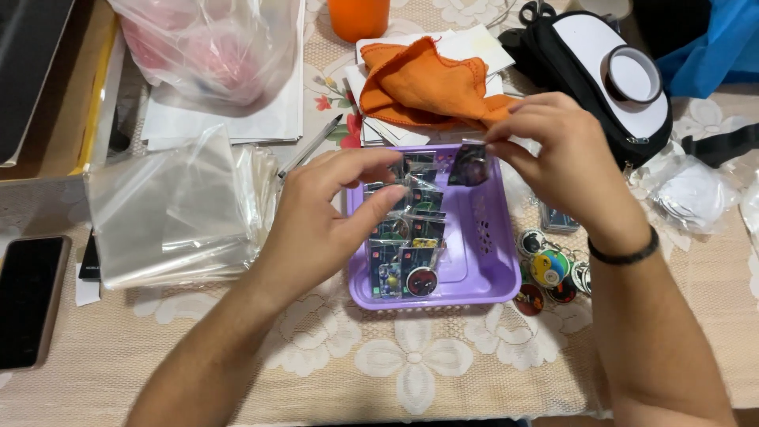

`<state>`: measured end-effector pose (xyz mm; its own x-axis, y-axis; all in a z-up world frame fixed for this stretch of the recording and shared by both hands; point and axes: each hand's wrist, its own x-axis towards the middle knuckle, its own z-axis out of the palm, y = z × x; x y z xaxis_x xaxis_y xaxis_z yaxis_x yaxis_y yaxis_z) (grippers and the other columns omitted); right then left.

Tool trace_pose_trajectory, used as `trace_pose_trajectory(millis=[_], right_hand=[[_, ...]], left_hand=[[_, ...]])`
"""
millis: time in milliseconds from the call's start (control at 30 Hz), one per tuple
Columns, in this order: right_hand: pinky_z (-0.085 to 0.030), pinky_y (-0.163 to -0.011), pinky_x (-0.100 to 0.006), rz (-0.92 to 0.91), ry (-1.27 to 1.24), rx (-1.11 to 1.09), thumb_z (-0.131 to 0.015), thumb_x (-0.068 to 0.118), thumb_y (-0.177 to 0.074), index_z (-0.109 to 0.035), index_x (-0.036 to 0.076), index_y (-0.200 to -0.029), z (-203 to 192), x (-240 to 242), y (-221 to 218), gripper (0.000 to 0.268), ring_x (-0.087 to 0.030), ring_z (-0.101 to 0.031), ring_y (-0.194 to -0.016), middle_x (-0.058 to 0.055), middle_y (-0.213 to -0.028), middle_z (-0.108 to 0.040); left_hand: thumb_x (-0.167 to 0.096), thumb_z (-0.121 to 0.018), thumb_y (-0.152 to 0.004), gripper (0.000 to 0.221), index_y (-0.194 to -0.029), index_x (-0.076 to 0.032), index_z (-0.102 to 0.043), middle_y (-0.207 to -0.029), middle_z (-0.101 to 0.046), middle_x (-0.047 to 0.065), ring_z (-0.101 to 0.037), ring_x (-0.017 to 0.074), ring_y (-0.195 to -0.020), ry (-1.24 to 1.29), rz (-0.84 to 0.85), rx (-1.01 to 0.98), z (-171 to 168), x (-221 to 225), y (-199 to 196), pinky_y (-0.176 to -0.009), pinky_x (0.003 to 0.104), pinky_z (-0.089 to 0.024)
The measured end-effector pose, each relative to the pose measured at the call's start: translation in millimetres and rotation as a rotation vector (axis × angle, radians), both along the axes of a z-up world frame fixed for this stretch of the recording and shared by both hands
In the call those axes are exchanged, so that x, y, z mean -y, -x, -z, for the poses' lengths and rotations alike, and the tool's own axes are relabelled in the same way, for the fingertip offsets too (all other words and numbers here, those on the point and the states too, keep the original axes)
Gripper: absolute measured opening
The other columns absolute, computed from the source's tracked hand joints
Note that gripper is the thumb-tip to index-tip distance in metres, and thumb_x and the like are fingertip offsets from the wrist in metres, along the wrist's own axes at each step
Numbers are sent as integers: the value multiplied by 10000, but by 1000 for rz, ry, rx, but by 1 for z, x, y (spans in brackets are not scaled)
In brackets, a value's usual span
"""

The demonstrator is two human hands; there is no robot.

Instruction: Packaging small keychains and stickers into individual plastic bags and organizing them in a tray.

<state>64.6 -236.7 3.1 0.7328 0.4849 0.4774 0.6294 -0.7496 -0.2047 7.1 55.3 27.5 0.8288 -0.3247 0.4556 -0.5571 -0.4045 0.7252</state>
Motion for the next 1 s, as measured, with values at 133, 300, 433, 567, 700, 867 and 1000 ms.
trace_pose_trajectory(millis=[133, 300, 433, 567, 700, 867, 1000], right_hand=[[-487, -951, -423, 12, 15, -101, -784, 141, -889, -776, 92, -934, 28, -3, -25, 67, -275, -634, -1060, -25, -962, -752], [-516, -946, -459, 115, -23, -180, -793, 155, -862, -766, 151, -941, 43, -13, -24, 84, -301, -673, -1142, -36, -882, -747], [-521, -924, -409, 155, -57, -148, -796, 178, -879, -774, 197, -961, 64, -11, -33, 87, -257, -680, -1111, 18, -927, -747], [-522, -916, -425, 150, -46, -161, -797, 191, -869, -773, 184, -959, 62, -11, -26, 94, -273, -677, -1113, -6, -944, -750], [-517, -927, -443, 144, -37, -198, -777, 198, -876, -769, 165, -995, 53, -11, -18, 123, -301, -671, -1118, -29, -944, -750], [-525, -917, -437, 125, -95, -124, -786, 189, -892, -758, 161, -1002, 55, -3, -17, 117, -309, -669, -1101, -32, -937, -733], [-522, -902, -388, 203, 60, -41, -861, 247, -778, -738, 217, -887, 48, -11, -4, 167, -250, -638, -1079, 34, -876, -667]], left_hand=[[-193, -704, -914, 259, -1145, -76, -711, -969, -758, 52, -684, 154, -881, -31, -5, -61, 26, -10, 9, -829, 329, -532], [-100, -732, -890, 205, -1094, -97, -743, -867, -766, 84, -735, 275, -883, 94, -31, -62, 65, -32, 15, -778, 361, -565], [-84, -722, -895, 157, -1044, -103, -766, -844, -768, 69, -726, 230, -860, 134, -83, -106, 75, -39, 20, -788, 334, -570], [-80, -711, -903, 137, -1023, -99, -776, -828, -767, 68, -721, 215, -845, 171, -94, -106, 83, -41, 22, -783, 330, -571], [-67, -702, -903, 140, -1015, -99, -780, -831, -767, 69, -712, 206, -842, 200, -111, -125, 89, -42, 24, -782, 334, -572], [-53, -698, -903, 138, -1008, -92, -779, -830, -763, 78, -702, 205, -829, 206, -115, -121, 87, -41, 25, -773, 335, -572], [-36, -683, -911, 139, -1007, -82, -773, -835, -756, 87, -696, 208, -834, 212, -135, -91, 82, -40, 27, -770, 341, -568]])
